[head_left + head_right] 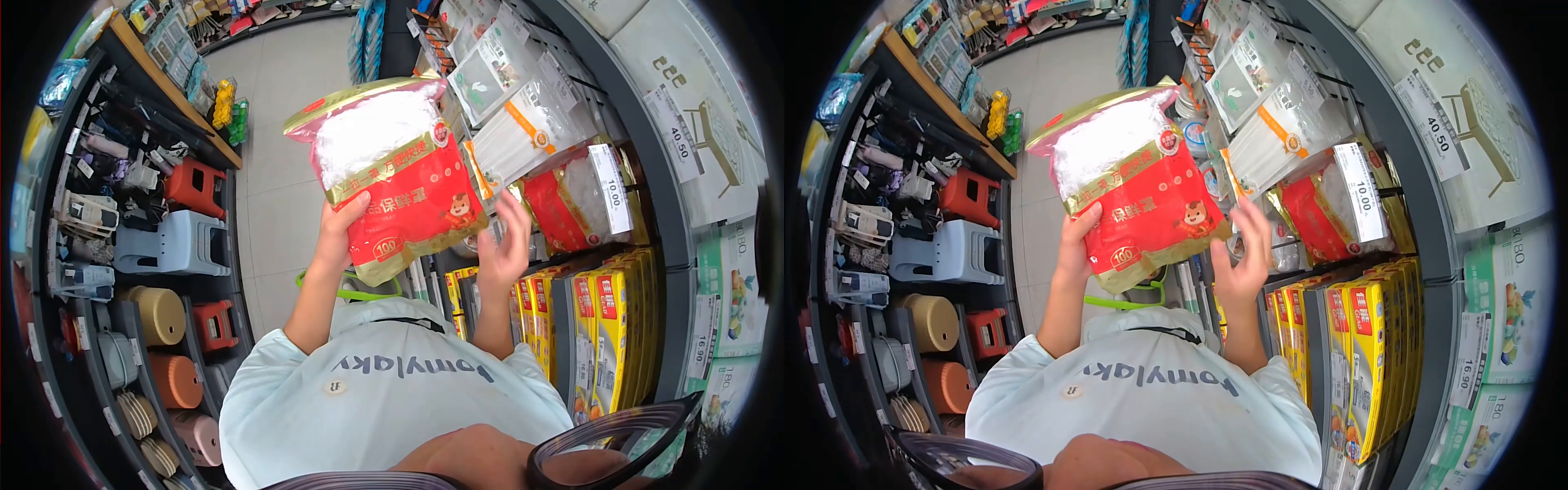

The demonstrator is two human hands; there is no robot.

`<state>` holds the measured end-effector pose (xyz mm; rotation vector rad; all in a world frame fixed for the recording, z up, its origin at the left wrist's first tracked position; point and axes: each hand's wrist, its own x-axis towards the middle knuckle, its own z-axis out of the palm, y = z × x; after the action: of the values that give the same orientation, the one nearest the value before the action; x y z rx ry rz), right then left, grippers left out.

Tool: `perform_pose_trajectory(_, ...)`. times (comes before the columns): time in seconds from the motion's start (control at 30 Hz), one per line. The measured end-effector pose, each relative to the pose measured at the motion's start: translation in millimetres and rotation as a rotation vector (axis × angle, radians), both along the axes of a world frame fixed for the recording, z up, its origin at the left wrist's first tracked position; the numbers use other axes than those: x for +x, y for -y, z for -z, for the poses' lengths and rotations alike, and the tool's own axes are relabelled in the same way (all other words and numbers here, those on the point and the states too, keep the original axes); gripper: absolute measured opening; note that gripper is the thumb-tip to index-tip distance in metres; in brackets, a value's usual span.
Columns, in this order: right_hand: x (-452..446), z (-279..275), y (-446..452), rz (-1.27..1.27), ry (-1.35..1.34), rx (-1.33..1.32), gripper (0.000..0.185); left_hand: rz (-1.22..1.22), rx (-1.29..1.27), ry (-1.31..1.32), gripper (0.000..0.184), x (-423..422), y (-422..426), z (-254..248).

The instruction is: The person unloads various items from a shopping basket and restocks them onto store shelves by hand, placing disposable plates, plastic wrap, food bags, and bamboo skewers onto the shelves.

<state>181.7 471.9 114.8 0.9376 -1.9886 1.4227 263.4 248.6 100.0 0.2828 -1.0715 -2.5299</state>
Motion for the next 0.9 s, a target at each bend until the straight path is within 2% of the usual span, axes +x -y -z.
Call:
perform_pose_trajectory(0.03, -3, -2, 0, 0.079, 0.119, 0.013, 0.044, 0.067, 0.026, 0.004, 0.046, 1, 1, 1)
perform_pose_trajectory(0.07, -2, 2, 1, 0.079, 0.121, 0.013, 0.044, 0.131, 0.049, 0.006, 0.047, 2, 2, 1)
perform_pose_trajectory(0.13, -2, 14, 3, -0.153, 0.57, -0.086, 0.046, 0.089, 0.055, 0.031, 0.046, 1, -4, -5)
perform_pose_trajectory(0.17, -1, 18, 2, -0.154, 0.572, -0.084, 0.046, 0.048, 0.062, 0.055, 0.047, 0, -7, -6)
perform_pose_trajectory(0.23, 3, 25, -1, -0.331, 0.819, -0.133, 0.042, 0.081, 0.078, 0.068, 0.048, 1, -1, 2)
perform_pose_trajectory(0.37, 7, 26, 2, -0.317, 0.894, -0.233, 0.038, 0.119, 0.125, 0.078, 0.05, 1, -1, 10)
perform_pose_trajectory(0.9, 9, 32, 3, -0.286, 0.911, -0.255, 0.027, 0.146, 0.089, 0.138, 0.05, -4, -3, 10)
